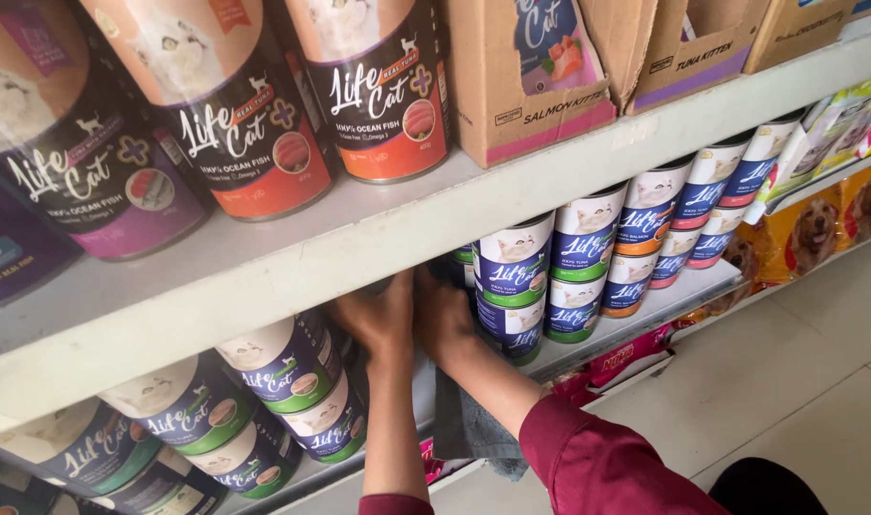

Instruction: Wipe down canned cat food on the grocery store shelves using a cloth.

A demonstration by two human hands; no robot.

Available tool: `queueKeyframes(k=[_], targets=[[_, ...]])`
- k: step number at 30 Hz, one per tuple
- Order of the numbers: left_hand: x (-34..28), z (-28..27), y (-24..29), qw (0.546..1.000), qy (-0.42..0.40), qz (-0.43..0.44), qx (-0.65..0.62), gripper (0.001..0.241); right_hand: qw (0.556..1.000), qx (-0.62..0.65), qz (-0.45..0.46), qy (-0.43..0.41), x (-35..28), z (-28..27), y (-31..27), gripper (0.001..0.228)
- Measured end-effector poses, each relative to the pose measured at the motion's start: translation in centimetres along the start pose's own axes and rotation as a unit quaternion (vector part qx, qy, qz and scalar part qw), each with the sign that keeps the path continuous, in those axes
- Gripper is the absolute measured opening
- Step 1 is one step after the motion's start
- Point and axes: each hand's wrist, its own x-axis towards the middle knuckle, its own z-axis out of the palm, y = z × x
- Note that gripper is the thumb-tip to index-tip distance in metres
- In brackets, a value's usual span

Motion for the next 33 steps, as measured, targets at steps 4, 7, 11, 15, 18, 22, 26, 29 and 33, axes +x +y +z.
queueKeyframes(k=[4,7,11,15,18,22,26,29,33], targets=[[-0.6,-0.2,2.0,0.997,0.019,0.079,0.005,0.077,0.998,0.000,0.008,-0.064,0.5,3.5,2.2,0.036],[-0.5,-0.4,3.4,0.992,0.027,0.102,0.070,0.077,0.994,0.075,0.019,-0.074,-2.1,2.4,1.2,0.034],[0.6,-2.1,7.0,0.991,0.017,0.115,0.072,0.078,0.980,0.176,0.017,-0.087,-5.9,-3.8,0.2,0.032],[0.8,-2.8,8.5,0.996,-0.047,0.062,0.034,0.080,0.952,0.283,0.021,-0.115,-10.7,-7.6,-0.2,0.030],[0.2,-2.9,7.6,0.995,-0.092,-0.028,0.012,0.083,0.958,0.275,-0.024,-0.083,-12.0,-8.3,1.0,0.022],[0.3,-3.3,7.2,0.992,-0.112,-0.049,-0.007,0.079,0.963,0.250,0.001,-0.104,-12.4,-11.2,1.7,0.019],[-0.6,-3.3,6.4,0.988,-0.133,-0.073,-0.020,0.076,0.960,0.274,0.007,-0.048,-12.7,-12.7,1.7,0.045],[-1.7,-2.7,4.8,0.984,-0.151,-0.088,-0.039,0.078,0.962,0.274,-0.018,-0.018,-12.7,-11.4,2.3,0.052],[-2.3,-2.7,5.2,0.983,-0.175,-0.038,-0.033,0.080,0.968,0.248,-0.040,0.020,-12.7,-9.2,3.1,0.060]])
